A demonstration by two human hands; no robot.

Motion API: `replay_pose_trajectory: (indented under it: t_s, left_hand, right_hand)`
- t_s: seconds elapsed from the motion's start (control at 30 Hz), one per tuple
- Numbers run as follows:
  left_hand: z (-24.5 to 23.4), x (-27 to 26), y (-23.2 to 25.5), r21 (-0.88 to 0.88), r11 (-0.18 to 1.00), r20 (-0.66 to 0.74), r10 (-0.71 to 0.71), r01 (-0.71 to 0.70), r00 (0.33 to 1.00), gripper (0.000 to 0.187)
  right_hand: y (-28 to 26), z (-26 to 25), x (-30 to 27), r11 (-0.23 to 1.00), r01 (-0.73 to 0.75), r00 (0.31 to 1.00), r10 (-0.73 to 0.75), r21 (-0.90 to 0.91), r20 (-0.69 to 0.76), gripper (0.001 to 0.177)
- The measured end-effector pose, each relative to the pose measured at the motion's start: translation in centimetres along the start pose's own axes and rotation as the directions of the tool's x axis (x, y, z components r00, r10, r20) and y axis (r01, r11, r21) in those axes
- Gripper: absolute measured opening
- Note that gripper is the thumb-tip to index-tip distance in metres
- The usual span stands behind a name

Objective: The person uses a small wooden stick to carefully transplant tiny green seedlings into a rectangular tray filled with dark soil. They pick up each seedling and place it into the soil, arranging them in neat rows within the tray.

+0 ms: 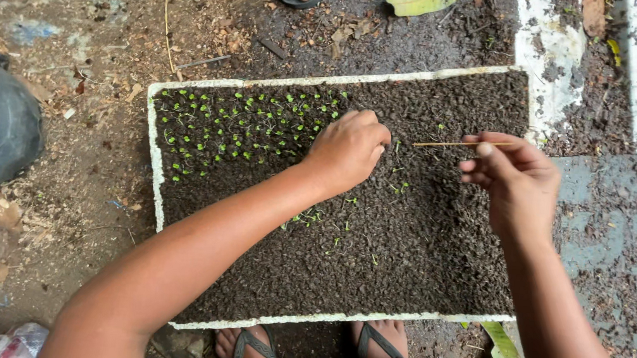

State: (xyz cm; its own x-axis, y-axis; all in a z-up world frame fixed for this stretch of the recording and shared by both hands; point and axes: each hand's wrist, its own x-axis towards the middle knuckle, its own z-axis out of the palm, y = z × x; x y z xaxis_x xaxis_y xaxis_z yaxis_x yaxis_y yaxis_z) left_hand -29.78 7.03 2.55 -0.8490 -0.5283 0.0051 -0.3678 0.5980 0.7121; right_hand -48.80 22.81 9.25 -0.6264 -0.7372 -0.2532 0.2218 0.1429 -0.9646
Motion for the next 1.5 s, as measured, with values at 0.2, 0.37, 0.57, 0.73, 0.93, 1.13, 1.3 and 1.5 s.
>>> replay_pose_trajectory:
  t_s: [0.2, 0.37, 0.57, 0.73, 0.93, 1.13, 1.3, 1.5]
  left_hand:
    - [2.4, 2.0, -0.6, 0.138, 0.989, 0.004, 0.046, -0.046, 0.999, 0.014]
    - [2.6, 2.5, -0.4, 0.216, 0.975, 0.028, 0.05, -0.055, 0.998, 0.013]
    - [3.5, 3.0, -0.8, 0.253, 0.964, 0.024, 0.074, -0.078, 0.997, 0.013]
    - [3.0, 3.0, -0.2, 0.232, 0.97, 0.027, 0.074, -0.078, 0.997, 0.012]
    - [2.9, 3.0, -0.7, 0.174, 0.982, -0.001, 0.068, -0.067, 0.998, 0.007]
    - [-1.1, 1.6, -0.1, 0.066, 0.997, -0.014, 0.031, -0.03, 0.999, 0.004]
    - [-6.3, -1.8, -1.1, -0.021, 1.0, -0.088, -0.004, 0.003, 0.996, 0.007]
    - [-13.8, -9.1, -4.9, -0.017, 0.989, -0.064, -0.145, 0.145, 0.987, 0.011]
  right_hand:
    - [2.1, 0.2, 0.7, 0.999, -0.003, 1.0, 0.004, 0.053, -0.01, 0.016]
    - [3.0, 0.0, 1.3, 0.998, -0.032, 0.999, 0.03, 0.058, 0.023, 0.016]
    - [3.6, 0.1, 1.7, 0.995, -0.055, 0.998, 0.052, 0.081, 0.037, 0.016]
    - [3.2, 0.3, 1.4, 0.994, -0.059, 0.998, 0.056, 0.087, 0.038, 0.016]
    - [2.8, 0.4, 1.3, 0.99, -0.064, 0.998, 0.061, 0.123, 0.028, 0.015]
    - [2.6, 0.5, 1.2, 0.987, -0.05, 0.998, 0.046, 0.154, 0.031, 0.016]
    - [2.2, 2.6, 1.2, 0.981, -0.059, 0.994, 0.042, 0.183, 0.1, 0.016]
    - [1.2, 9.5, 0.4, 0.992, -0.096, 0.945, 0.065, 0.082, 0.322, 0.011]
